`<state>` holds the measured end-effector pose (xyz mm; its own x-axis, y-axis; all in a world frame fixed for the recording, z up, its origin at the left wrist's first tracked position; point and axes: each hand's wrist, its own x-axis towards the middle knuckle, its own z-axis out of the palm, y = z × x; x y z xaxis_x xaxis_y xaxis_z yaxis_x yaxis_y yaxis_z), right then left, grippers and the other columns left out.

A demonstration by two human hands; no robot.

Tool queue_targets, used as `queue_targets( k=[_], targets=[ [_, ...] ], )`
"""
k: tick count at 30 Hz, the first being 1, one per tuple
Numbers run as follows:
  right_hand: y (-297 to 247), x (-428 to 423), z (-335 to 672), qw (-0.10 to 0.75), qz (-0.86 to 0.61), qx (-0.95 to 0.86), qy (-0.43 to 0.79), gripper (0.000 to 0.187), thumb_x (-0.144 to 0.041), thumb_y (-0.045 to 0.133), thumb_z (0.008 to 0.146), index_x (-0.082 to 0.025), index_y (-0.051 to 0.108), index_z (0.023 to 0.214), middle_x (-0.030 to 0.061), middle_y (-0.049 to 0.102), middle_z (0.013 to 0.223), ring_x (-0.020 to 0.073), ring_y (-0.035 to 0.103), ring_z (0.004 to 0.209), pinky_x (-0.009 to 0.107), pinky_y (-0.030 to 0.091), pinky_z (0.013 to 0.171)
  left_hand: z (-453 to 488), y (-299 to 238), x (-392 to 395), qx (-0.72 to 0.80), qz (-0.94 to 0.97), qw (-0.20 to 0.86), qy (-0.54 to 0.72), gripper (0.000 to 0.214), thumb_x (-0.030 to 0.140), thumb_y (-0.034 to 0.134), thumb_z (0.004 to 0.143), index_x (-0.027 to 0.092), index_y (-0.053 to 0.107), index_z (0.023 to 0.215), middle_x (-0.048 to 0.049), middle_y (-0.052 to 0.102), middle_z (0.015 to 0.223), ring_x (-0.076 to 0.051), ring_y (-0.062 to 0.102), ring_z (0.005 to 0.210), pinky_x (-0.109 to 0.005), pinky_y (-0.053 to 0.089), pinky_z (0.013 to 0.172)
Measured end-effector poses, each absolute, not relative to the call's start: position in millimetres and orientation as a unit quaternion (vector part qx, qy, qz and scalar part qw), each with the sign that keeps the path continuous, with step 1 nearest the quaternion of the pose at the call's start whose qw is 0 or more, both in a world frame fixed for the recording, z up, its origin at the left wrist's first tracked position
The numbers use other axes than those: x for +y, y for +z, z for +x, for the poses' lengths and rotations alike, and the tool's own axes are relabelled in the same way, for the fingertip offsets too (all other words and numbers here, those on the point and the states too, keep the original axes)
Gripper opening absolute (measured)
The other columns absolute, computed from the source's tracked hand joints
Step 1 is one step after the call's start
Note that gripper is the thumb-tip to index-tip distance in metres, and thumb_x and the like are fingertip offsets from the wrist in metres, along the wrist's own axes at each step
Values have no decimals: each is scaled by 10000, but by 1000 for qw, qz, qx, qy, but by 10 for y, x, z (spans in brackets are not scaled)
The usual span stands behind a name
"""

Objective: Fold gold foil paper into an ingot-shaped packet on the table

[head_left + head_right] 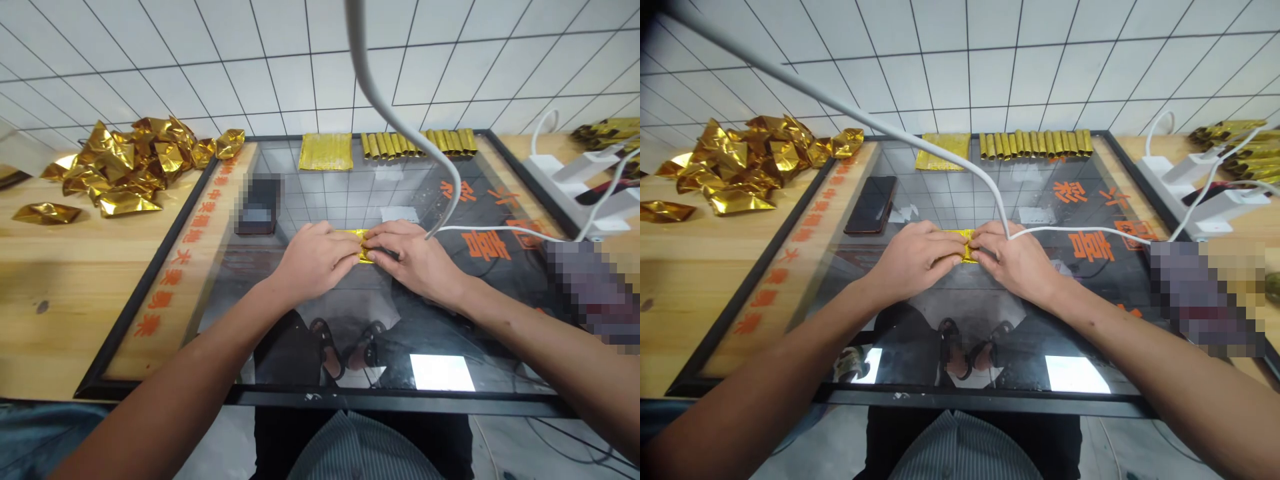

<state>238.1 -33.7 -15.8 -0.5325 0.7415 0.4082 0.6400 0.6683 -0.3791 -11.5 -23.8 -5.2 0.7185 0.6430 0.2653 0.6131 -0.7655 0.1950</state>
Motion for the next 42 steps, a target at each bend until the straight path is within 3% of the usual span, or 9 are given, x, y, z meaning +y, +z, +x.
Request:
queue_targets(
  k=[4, 7, 13, 17, 27, 32, 42],
  targets=[
    [-158, -338, 2384, 276, -394, -872, 91, 143, -217, 666, 1036, -218, 787, 1113, 94, 804, 1195, 284, 744, 1093, 486, 584, 1022, 5, -97, -255, 400, 896, 51, 185, 233, 410, 607, 1083, 269, 790, 1103, 6, 830, 1194, -248, 658, 981, -418, 460, 873],
    [-164, -336, 2382, 276, -394, -872, 92, 134, -213, 674, 1032, -210, 787, 1104, 99, 801, 1196, 288, 740, 1099, 490, 581, 1026, 37, -125, -267, 418, 885, 58, 199, 199, 401, 667, 1046, 267, 779, 1141, 5, 814, 1262, -259, 667, 1017, -418, 465, 878],
    [-207, -313, 2388, 280, -384, -875, 92, 146, -201, 698, 1021, -208, 783, 1140, 96, 791, 1224, 290, 725, 1135, 496, 570, 1048, 24, -141, -240, 417, 875, 109, 219, 234, 307, 559, 1087, 274, 789, 1119, -1, 755, 1435, -237, 714, 1120, -427, 490, 963],
    [-224, -308, 2396, 275, -378, -880, 88, 165, -206, 677, 1032, -187, 776, 1163, 116, 781, 1242, 296, 714, 1141, 505, 568, 1043, 38, -155, -256, 422, 879, 80, 208, 221, 308, 565, 1098, 276, 783, 1081, 33, 738, 1467, -240, 708, 1083, -443, 494, 949],
    [-204, -333, 2401, 253, -390, -880, 93, 176, -242, 646, 1053, -219, 776, 1169, 106, 778, 1277, 311, 711, 1176, 520, 553, 1037, 101, -154, -340, 438, 884, -8, 163, 181, 396, 646, 1079, 254, 759, 1090, 41, 792, 1363, -277, 647, 1049, -448, 466, 829],
    [-150, -371, 2417, 213, -415, -883, 53, 306, -290, 591, 1086, -193, 742, 1333, 123, 747, 1360, 323, 675, 1208, 516, 524, 1053, 119, -157, -369, 438, 885, -16, 157, 195, 397, 644, 1081, 240, 756, 1109, 32, 783, 1382, -286, 640, 1068, -456, 469, 838],
    [-72, -389, 2370, 143, -451, -880, -50, 395, -230, 438, 1107, -208, 706, 1396, 155, 714, 1306, 314, 629, 1100, 451, 484, 909, 121, -180, -387, 435, 883, -17, 176, 165, 355, 625, 1083, 251, 750, 1114, 11, 787, 1360, -288, 631, 1050, -456, 456, 829]
  ],
)
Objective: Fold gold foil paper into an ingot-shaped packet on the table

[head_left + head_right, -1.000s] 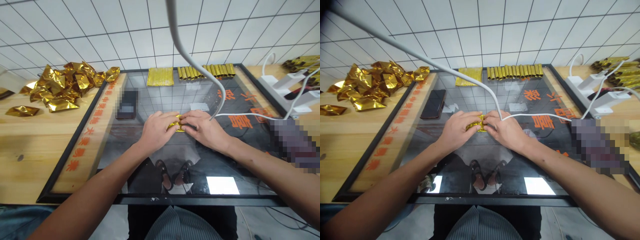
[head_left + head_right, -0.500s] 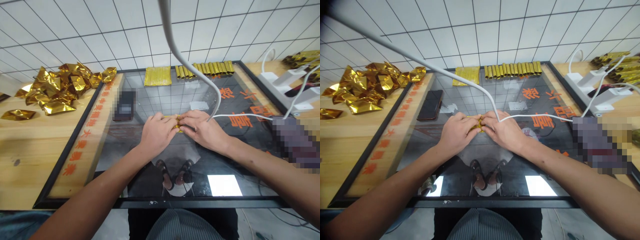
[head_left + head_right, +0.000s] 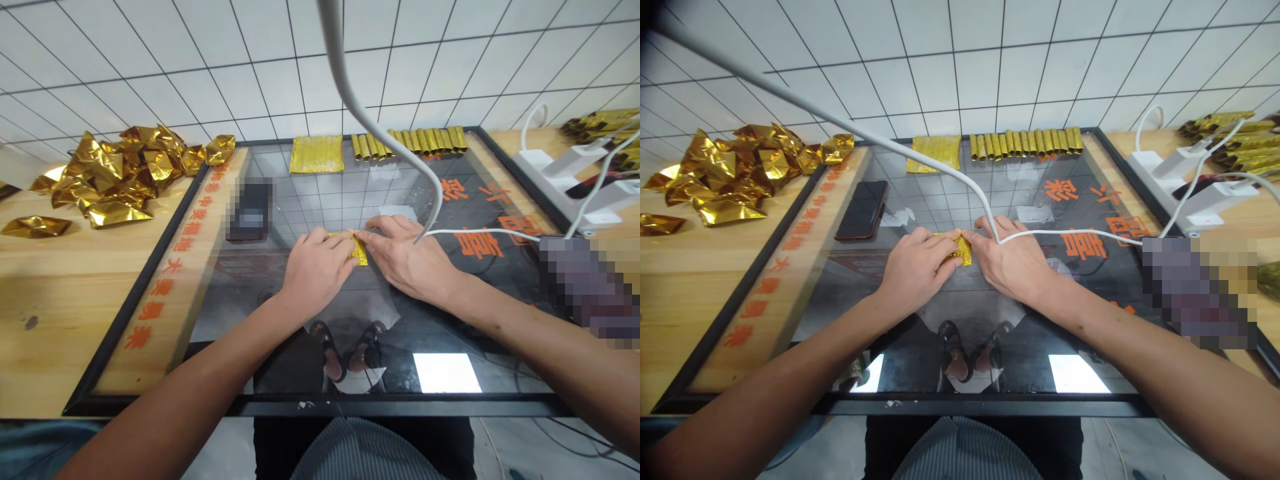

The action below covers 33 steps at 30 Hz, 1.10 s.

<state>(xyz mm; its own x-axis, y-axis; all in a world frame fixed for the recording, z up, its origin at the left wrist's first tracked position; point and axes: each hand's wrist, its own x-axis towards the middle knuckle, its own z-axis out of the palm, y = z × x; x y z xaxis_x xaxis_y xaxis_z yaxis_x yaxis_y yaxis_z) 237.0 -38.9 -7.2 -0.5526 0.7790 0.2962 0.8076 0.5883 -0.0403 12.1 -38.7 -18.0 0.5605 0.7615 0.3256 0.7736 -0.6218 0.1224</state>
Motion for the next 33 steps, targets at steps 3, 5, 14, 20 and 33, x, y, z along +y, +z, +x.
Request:
queue_targets(
  k=[3, 5, 14, 20, 33],
  targets=[
    [-68, -384, 2360, 123, -460, -877, -60, 424, -154, 452, 1068, -198, 699, 1410, 163, 705, 1326, 317, 623, 1087, 445, 477, 890, 119, -177, -390, -433, -885, 13, -172, 168, 345, 617, 1084, 252, 744, 1142, 6, 774, 1389, -290, 622, 1059, -465, 457, 826],
    [-64, -379, 2361, 111, -462, -878, -62, 449, -123, 463, 1047, -197, 700, 1421, 165, 702, 1335, 323, 625, 1099, 448, 477, 889, 116, -181, -391, -434, -884, 12, -173, 170, 341, 614, 1084, 253, 741, 1155, 2, 774, 1388, -289, 619, 1055, -470, 460, 827],
    [-8, -403, 2374, 61, -458, -882, -95, 407, -67, 495, 997, -133, 726, 1325, 194, 716, 1310, 343, 660, 1071, 450, 522, 838, 111, -207, -400, -434, -883, 22, -178, 174, 365, 623, 1087, 239, 738, 1124, -2, 788, 1357, -282, 614, 1042, -452, 468, 838],
    [-85, -378, 2475, 115, -445, -886, -64, 470, -43, 461, 975, -124, 694, 1375, 192, 714, 1308, 326, 652, 1109, 445, 550, 930, 102, -207, -394, -430, -884, 22, -181, 168, 362, 630, 1082, 237, 739, 1109, -1, 781, 1376, -284, 615, 1027, -460, 470, 838],
    [-79, -290, 2612, 102, -404, -908, -41, 594, -36, 448, 944, -226, 688, 1453, 172, 668, 1376, 325, 623, 1130, 473, 531, 962, 112, -183, -390, -435, -883, 8, -179, 156, 328, 626, 1075, 250, 735, 1154, -8, 785, 1368, -292, 620, 1052, -457, 474, 846]
  ],
)
